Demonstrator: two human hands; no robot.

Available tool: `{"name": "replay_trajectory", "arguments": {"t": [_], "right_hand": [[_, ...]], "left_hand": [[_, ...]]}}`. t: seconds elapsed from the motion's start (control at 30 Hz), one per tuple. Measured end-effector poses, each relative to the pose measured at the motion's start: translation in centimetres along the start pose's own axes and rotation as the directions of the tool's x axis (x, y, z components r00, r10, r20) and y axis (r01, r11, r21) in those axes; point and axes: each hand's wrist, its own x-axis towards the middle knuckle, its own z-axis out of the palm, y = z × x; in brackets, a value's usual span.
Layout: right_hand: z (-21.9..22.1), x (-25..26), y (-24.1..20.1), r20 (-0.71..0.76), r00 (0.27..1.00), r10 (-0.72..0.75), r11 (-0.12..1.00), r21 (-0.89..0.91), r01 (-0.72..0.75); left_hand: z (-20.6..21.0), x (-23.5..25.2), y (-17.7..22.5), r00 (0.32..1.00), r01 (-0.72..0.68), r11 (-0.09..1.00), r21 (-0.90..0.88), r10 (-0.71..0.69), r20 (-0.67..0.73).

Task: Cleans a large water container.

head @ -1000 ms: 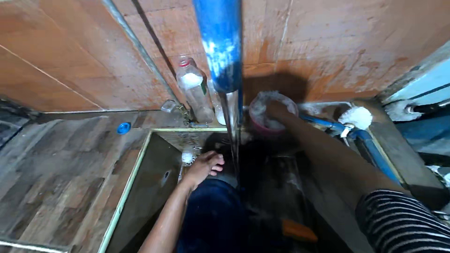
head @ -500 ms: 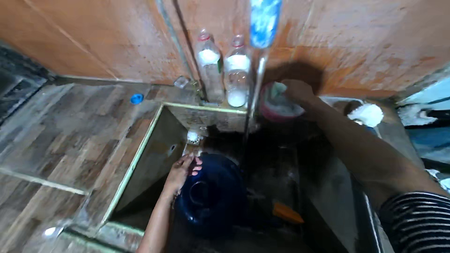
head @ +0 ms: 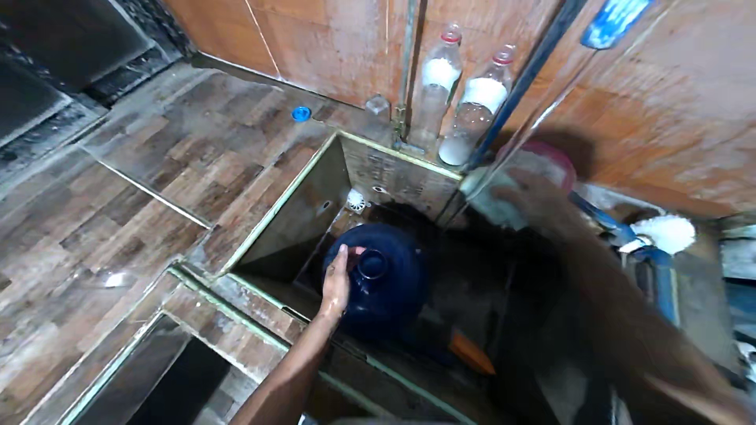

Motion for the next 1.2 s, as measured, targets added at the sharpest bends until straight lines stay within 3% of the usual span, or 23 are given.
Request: {"name": "replay_trajectory", "arguments": {"t": [0.07,0.13,0.2,0.27,0.33,0.4,0.5,0.57,0.6,0.67,0.7,0.73,0.77,0.8,0.87,0.93,1.0,1.07,1.13,1.2], "right_hand": [[4.7,-3.0,-2.3,0.084,0.995,-0.05,0.984,0.177,0.034],[10.8,-5.0,-4.4,0.083,0.99,-0.111,0.971,0.223,0.09],[17.0,-6.7,-5.5,0.034,0.978,-0.203,0.979,0.025,0.203],[21.8,-8.5,-4.4,-0.087,0.916,-0.391,0.91,-0.184,0.37],[23.0,-9.3,-3.3,-0.16,0.818,-0.553,0.824,-0.253,0.507],[22.7,-9.4,-2.9,-0.171,0.735,-0.656,0.743,-0.318,0.589],[21.7,-8.8,-4.0,-0.032,0.766,-0.641,0.72,-0.37,0.587],[21.4,-7.9,-5.1,0.032,0.809,-0.587,0.743,-0.376,0.554],[21.1,-7.6,-5.8,0.019,0.849,-0.528,0.789,-0.359,0.499],[19.2,-6.9,-7.4,-0.003,0.983,-0.181,0.969,-0.17,0.178],[18.4,-6.5,-7.1,-0.066,0.997,-0.028,1.0,-0.004,0.028],[18.1,-6.5,-5.8,-0.16,0.986,0.056,0.99,0.138,-0.034],[18.5,-7.1,-3.9,-0.212,0.973,0.089,0.984,0.169,-0.053],[19.6,-8.5,-1.5,-0.203,0.977,0.068,0.994,0.098,-0.049],[23.3,-12.7,2.8,-0.175,0.973,-0.153,0.982,-0.14,0.129],[25.2,-13.1,4.9,-0.19,0.945,-0.266,0.949,-0.223,0.222],[24.8,-8.3,4.6,-0.124,0.975,-0.187,0.968,-0.191,0.161],[23.3,-0.9,3.4,0.062,0.988,-0.143,0.956,-0.249,0.155],[23.3,4.1,2.1,0.13,0.983,-0.132,0.951,-0.264,0.163],[24.6,3.6,2.3,0.003,0.97,-0.244,0.959,-0.15,0.241]], "left_hand": [[1.1,-0.3,0.5,1.0,-0.004,1.0,0.015,0.004,-0.007],[2.1,-0.3,0.9,1.0,-0.001,0.997,0.074,0.003,-0.029],[2.6,-0.3,1.6,0.996,0.072,0.993,0.092,-0.067,-0.061],[2.8,-0.3,1.3,0.981,0.156,0.987,0.034,-0.151,-0.12],[2.6,0.1,1.3,0.966,0.226,0.971,-0.076,-0.233,-0.114],[2.4,0.3,1.2,0.97,0.243,0.963,-0.114,-0.245,0.002],[2.1,1.2,1.2,0.953,0.284,0.942,-0.178,-0.256,0.161],[2.1,1.8,1.1,0.952,0.296,0.924,-0.241,-0.265,0.156],[2.3,1.6,1.2,0.962,0.265,0.937,-0.229,-0.241,0.127],[2.3,0.2,1.9,0.988,0.11,0.99,-0.083,-0.1,0.115],[2.5,-0.5,2.0,0.993,-0.028,0.998,0.055,0.022,0.117],[2.7,-1.1,2.1,0.983,-0.136,0.972,0.19,0.109,0.146],[3.0,-1.7,2.4,0.969,-0.203,0.924,0.324,0.143,0.2],[3.4,-2.0,2.6,0.96,-0.229,0.862,0.451,0.124,0.25],[4.2,-1.4,3.2,0.945,-0.254,0.721,0.645,0.044,0.323],[4.8,-0.3,2.7,0.933,-0.328,0.63,0.704,0.101,0.345],[5.2,0.3,0.9,0.892,-0.451,0.616,0.646,0.304,0.333],[5.1,1.1,-0.4,0.808,-0.586,0.582,0.564,0.467,0.359],[3.8,2.6,0.0,0.727,-0.683,0.541,0.492,0.434,0.532],[1.0,5.2,1.1,0.629,-0.758,0.49,0.432,0.372,0.682]]}}
